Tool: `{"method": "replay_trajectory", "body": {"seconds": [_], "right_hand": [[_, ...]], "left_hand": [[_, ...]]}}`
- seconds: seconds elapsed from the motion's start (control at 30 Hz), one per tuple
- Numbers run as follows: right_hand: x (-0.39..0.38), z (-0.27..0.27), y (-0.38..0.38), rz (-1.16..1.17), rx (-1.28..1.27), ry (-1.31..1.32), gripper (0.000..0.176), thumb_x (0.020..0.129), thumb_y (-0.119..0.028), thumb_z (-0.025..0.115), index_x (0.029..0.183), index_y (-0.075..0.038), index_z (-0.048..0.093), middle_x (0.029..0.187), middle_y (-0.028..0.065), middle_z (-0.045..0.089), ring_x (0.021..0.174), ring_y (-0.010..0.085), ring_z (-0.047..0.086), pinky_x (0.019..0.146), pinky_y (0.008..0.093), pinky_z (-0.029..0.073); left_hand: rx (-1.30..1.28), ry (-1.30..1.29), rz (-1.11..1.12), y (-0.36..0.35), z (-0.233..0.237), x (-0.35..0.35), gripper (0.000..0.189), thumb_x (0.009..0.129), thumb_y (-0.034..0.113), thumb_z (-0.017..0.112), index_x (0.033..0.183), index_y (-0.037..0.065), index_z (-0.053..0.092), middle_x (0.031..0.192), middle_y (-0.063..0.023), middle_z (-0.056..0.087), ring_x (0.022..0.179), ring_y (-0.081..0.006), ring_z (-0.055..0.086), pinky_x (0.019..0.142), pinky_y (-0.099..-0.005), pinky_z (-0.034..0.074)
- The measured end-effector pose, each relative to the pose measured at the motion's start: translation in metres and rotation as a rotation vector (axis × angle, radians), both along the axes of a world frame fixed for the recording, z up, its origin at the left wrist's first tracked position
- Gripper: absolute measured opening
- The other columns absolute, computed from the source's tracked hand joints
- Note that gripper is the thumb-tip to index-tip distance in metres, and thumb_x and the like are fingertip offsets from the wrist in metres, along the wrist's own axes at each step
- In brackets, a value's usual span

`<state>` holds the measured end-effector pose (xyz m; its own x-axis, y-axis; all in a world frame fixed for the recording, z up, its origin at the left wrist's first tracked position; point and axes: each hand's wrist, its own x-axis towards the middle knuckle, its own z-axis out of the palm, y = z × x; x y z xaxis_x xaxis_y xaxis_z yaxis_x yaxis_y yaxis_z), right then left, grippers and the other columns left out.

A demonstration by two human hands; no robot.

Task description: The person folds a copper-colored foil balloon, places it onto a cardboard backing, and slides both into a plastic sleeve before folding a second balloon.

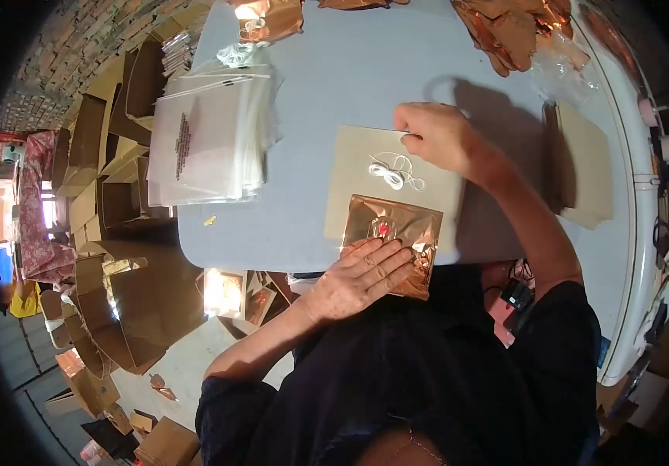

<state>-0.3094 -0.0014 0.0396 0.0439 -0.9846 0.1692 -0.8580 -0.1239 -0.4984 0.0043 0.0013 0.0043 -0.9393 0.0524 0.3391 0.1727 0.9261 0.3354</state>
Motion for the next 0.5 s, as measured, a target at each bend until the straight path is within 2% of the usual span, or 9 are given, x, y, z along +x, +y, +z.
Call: {"method": "replay_trajectory", "body": {"seconds": [0.13,0.23,0.33,0.43,0.5], "right_hand": [[0.018,0.018,0.002,0.022,-0.081,0.152,0.016,0.085,-0.007,0.062,0.098,-0.003,0.053,0.091,0.0147,0.061,0.088,0.0367,0.064,0.079,0.0469,0.051],[0.037,0.032,0.002,-0.074,-0.029,0.200,0.016,0.084,-0.004,0.061,0.098,-0.003,0.055,0.096,0.0142,0.062,0.094,0.0370,0.064,0.085,0.0468,0.054],[0.036,0.031,0.000,-0.058,-0.022,0.256,0.018,0.083,-0.003,0.059,0.100,-0.003,0.057,0.100,0.0142,0.063,0.099,0.0372,0.063,0.090,0.0462,0.054],[0.030,0.017,-0.001,0.004,-0.109,0.251,0.017,0.082,-0.004,0.060,0.099,-0.004,0.058,0.105,0.0146,0.063,0.103,0.0369,0.063,0.090,0.0468,0.054],[0.027,0.007,-0.003,-0.026,-0.065,0.208,0.016,0.083,-0.006,0.061,0.099,-0.004,0.059,0.104,0.0145,0.064,0.102,0.0365,0.064,0.089,0.0466,0.054]], "left_hand": [[-0.018,-0.002,-0.001,0.000,0.001,0.000,0.048,0.091,0.010,0.058,0.138,0.009,0.065,0.152,-0.0078,0.057,0.145,-0.0232,0.048,0.125,-0.0412,0.034],[0.006,0.000,0.002,0.000,0.002,0.000,0.048,0.091,0.010,0.058,0.138,0.009,0.065,0.151,-0.0078,0.057,0.145,-0.0233,0.048,0.125,-0.0412,0.035],[0.014,-0.002,0.001,-0.001,0.002,-0.001,0.048,0.091,0.010,0.058,0.138,0.009,0.065,0.151,-0.0075,0.057,0.145,-0.0231,0.048,0.125,-0.0412,0.035],[0.012,0.004,0.008,0.000,0.000,0.000,0.048,0.091,0.010,0.058,0.138,0.009,0.065,0.151,-0.0071,0.058,0.145,-0.0231,0.048,0.125,-0.0412,0.035],[0.017,0.004,0.009,0.000,0.001,0.000,0.048,0.091,0.010,0.057,0.138,0.009,0.065,0.151,-0.0070,0.058,0.145,-0.0231,0.048,0.125,-0.0413,0.035]]}}
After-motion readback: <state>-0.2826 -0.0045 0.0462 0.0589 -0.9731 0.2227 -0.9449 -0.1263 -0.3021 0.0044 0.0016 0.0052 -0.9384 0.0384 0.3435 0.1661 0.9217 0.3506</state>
